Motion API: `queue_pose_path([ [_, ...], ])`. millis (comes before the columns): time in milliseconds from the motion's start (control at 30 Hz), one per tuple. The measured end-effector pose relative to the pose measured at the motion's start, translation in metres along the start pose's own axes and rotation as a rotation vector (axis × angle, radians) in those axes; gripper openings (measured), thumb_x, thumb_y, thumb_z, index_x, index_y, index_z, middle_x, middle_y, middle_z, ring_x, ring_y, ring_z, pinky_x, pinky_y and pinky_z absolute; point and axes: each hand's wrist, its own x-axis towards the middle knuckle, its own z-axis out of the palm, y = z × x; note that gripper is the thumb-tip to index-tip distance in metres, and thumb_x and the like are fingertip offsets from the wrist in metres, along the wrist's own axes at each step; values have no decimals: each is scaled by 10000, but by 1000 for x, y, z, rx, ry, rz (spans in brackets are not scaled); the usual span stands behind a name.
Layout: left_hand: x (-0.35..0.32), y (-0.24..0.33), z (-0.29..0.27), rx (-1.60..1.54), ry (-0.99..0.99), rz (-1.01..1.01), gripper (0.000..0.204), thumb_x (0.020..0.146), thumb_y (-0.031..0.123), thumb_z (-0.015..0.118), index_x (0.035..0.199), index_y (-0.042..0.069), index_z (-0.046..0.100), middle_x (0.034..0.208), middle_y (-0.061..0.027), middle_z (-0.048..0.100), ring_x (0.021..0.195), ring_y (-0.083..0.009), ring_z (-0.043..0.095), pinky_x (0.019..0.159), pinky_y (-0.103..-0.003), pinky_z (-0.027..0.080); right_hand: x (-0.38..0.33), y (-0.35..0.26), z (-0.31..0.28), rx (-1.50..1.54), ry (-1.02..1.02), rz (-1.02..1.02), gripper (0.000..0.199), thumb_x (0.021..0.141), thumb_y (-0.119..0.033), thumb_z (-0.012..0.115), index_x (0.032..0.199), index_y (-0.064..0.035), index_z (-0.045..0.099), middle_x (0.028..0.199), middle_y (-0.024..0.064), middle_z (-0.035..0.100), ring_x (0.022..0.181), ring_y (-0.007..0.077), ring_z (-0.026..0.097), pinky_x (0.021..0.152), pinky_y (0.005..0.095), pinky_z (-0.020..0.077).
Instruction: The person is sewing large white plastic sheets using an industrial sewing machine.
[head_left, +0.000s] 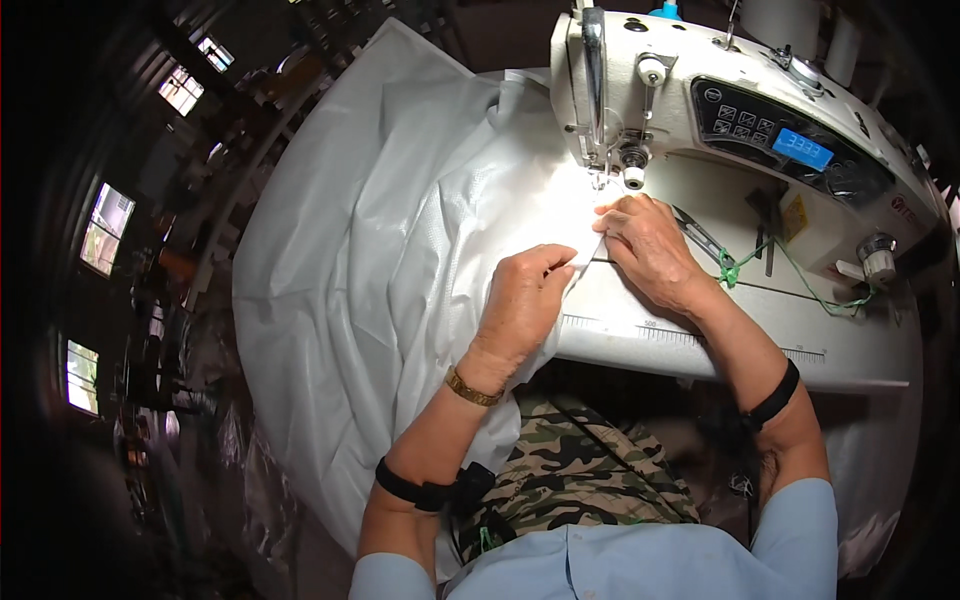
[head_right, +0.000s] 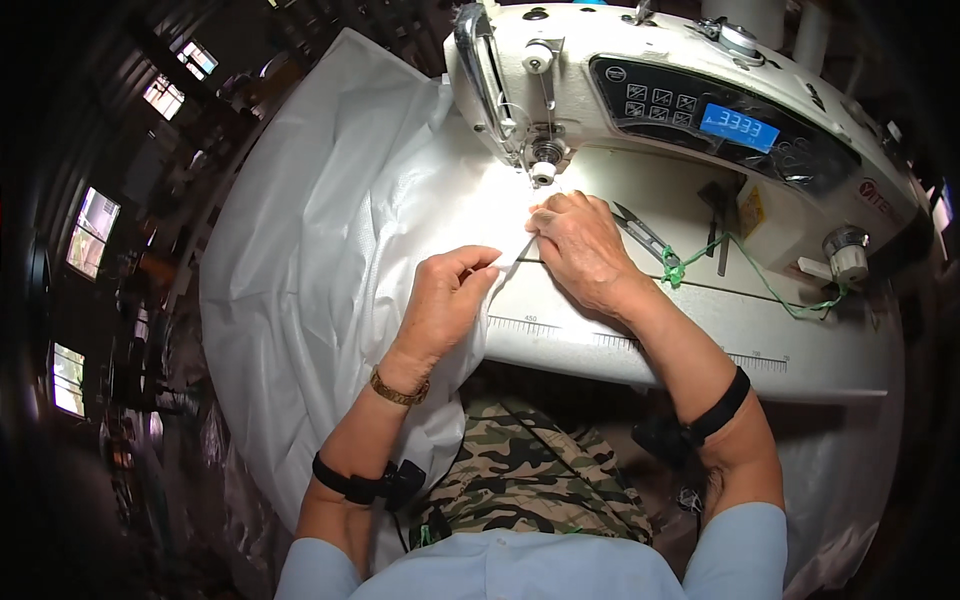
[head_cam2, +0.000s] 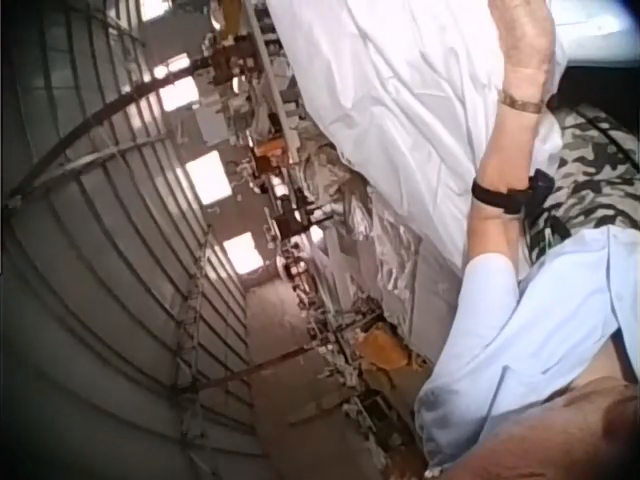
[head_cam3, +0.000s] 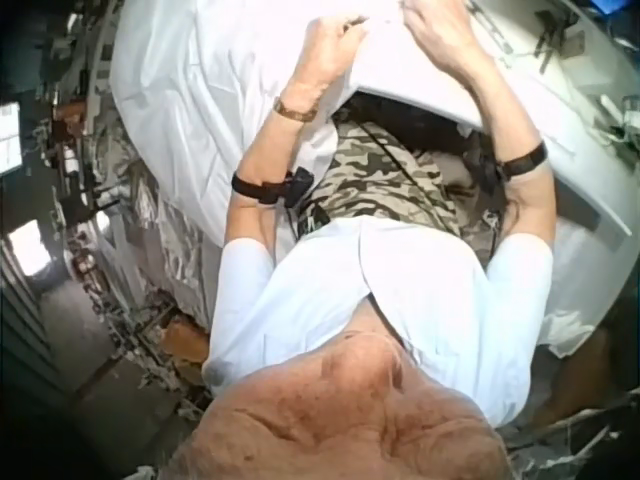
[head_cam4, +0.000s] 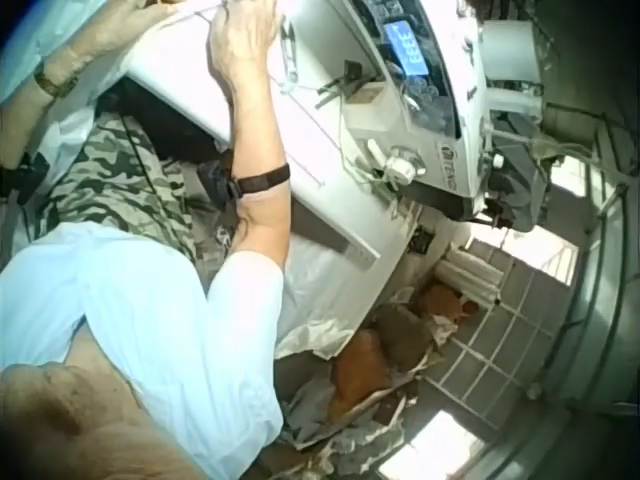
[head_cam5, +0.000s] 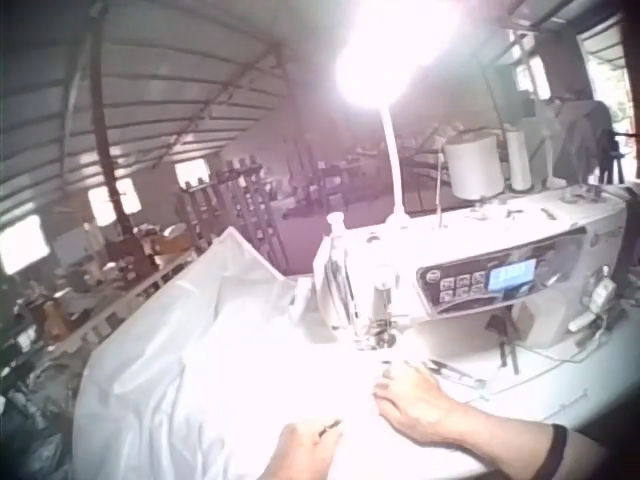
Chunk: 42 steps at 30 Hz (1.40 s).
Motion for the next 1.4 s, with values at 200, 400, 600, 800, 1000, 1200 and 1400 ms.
queue_pose_path([
  [200, -4, -5, 13, 208, 108, 234, 269, 873, 99, 678, 1110, -25, 656, 935, -175, 684, 753, -292, 659, 690, -337, 513, 0, -1, 4, -28, 65, -30, 163, 861, -75, 589, 970, -31, 701, 1054, 101, 663, 1035, 277, 572, 963, 397, 403],
  [400, -7, -1, 21, 465, 88, 348, 234, 839, 80, 683, 1059, 34, 620, 821, -133, 590, 662, -319, 620, 602, -395, 504, -3, 0, 3, -19, 42, -27, 151, 867, -58, 610, 995, -31, 686, 1145, 111, 650, 1089, 308, 561, 1003, 407, 397],
  [600, 0, -11, 24, 565, 43, 488, 80, 852, 72, 646, 921, 53, 611, 738, -113, 540, 602, -297, 603, 541, -397, 489, -7, -2, 4, -53, 68, -33, 175, 889, -93, 584, 998, -9, 692, 1106, 159, 613, 1073, 308, 546, 968, 411, 400],
  [800, 5, -13, 23, 545, -12, 483, 63, 857, 66, 631, 854, 37, 576, 764, -133, 559, 637, -333, 609, 580, -422, 498, -8, -2, 7, -70, 73, -34, 199, 901, -134, 591, 1034, -29, 695, 1146, 160, 606, 1101, 311, 540, 983, 426, 396],
  [1000, 21, -20, 25, 560, -55, 477, 75, 864, 58, 610, 820, 24, 560, 785, -151, 570, 674, -361, 615, 615, -451, 501, -6, -2, 10, -130, 87, -28, 212, 909, -152, 592, 1060, -38, 689, 1157, 165, 606, 1124, 313, 538, 987, 433, 397],
  [1200, 38, -20, 32, 570, -23, 482, 96, 883, 60, 578, 803, 7, 575, 780, -165, 583, 686, -365, 624, 627, -455, 508, -5, -1, 13, -166, 119, -26, 225, 916, -158, 581, 1068, -25, 680, 1131, 167, 618, 1110, 323, 549, 988, 435, 397],
  [1400, 52, -20, 36, 586, 17, 472, 114, 890, 64, 574, 792, 8, 592, 789, -166, 605, 696, -353, 641, 641, -442, 520, -5, 1, 13, -164, 137, -12, 217, 908, -141, 578, 1048, -8, 678, 1097, 148, 625, 1094, 308, 554, 984, 432, 400],
])
